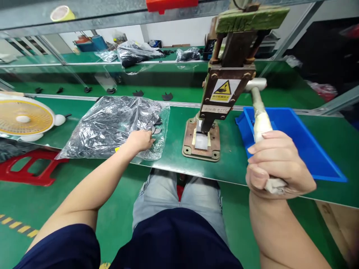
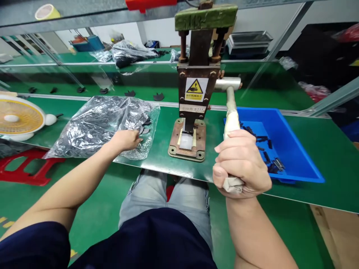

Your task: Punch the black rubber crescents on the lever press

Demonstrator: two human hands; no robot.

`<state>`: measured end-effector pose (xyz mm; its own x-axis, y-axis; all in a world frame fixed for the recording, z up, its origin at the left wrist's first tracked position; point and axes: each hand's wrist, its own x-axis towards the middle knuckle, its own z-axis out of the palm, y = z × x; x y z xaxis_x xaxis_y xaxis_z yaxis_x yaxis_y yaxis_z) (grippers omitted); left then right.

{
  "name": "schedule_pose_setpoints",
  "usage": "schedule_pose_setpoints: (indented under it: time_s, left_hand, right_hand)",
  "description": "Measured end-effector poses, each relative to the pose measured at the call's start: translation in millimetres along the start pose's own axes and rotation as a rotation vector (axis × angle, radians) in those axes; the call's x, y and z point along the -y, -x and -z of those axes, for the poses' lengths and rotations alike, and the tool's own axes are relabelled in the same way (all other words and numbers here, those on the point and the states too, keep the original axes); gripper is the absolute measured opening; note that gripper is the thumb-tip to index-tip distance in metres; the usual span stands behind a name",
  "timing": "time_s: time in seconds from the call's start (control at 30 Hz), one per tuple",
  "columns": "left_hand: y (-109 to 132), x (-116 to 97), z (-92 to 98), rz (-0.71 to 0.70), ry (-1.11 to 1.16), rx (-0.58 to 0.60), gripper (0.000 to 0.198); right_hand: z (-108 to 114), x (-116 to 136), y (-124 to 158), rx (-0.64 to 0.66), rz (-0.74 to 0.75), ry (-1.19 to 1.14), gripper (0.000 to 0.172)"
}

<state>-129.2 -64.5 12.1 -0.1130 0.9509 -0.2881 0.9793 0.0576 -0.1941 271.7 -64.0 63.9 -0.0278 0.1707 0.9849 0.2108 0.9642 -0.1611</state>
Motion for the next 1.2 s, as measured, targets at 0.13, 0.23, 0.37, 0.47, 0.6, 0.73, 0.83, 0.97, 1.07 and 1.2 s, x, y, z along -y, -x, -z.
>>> schedule_pose_setpoints:
  time_s: [0.13, 0.23, 0.37, 0.47, 0.6, 0.73, 0.83, 0.97, 1.07, 1.2]
  left_hand:
    - [6, 25, -3.1, 0.08, -0.104, -0.026, 0.055]
    - [-5, 31, -3.3, 0.107, -0.087, -0.08, 0.061]
    - [-26, 29, -3.7, 0.1, 0.005, -0.079, 0.074]
    - [-31, 23, -4.2, 0.069, 0.068, -0.112, 0.075]
    - [-25, 16, -4.6, -0.149, 0.157, -0.132, 0.064]
    - [-20, 14, -5.1, -0.211, 0.267, -0.145, 0.057]
    - [-24, 12, -5.8, -0.193, 0.255, -0.162, 0.054]
    - [-31, 8, -5.0, -0.229, 0.229, -0.145, 0.046]
    - [-31, 9, -3.3, -0.247, 0.26, -0.116, 0.043]
    - [-22, 14, -2.9, -0.299, 0.277, -0.124, 0.047]
  right_hand:
    - [-1, 1, 1, -0.031, -0.029, -0.009, 0.039]
    - [0, 2, 0, -0.011, -0.043, -0.013, 0.037]
    - [2, 3, -3, 0.029, -0.019, 0.0, 0.033]
    - [2, 3, -3, 0.032, -0.006, 0.006, 0.033]
    - [1, 2, -1, 0.003, -0.015, 0.012, 0.035]
    - [0, 1, 0, -0.012, -0.026, 0.012, 0.037]
    - [0, 1, 0, -0.011, -0.021, 0.009, 0.036]
    - [0, 1, -1, -0.004, 0.0, 0.008, 0.036]
    - [0, -1, 0, -0.009, 0.008, 0.004, 0.035]
    - [-3, -7, 2, -0.027, 0.028, -0.017, 0.035]
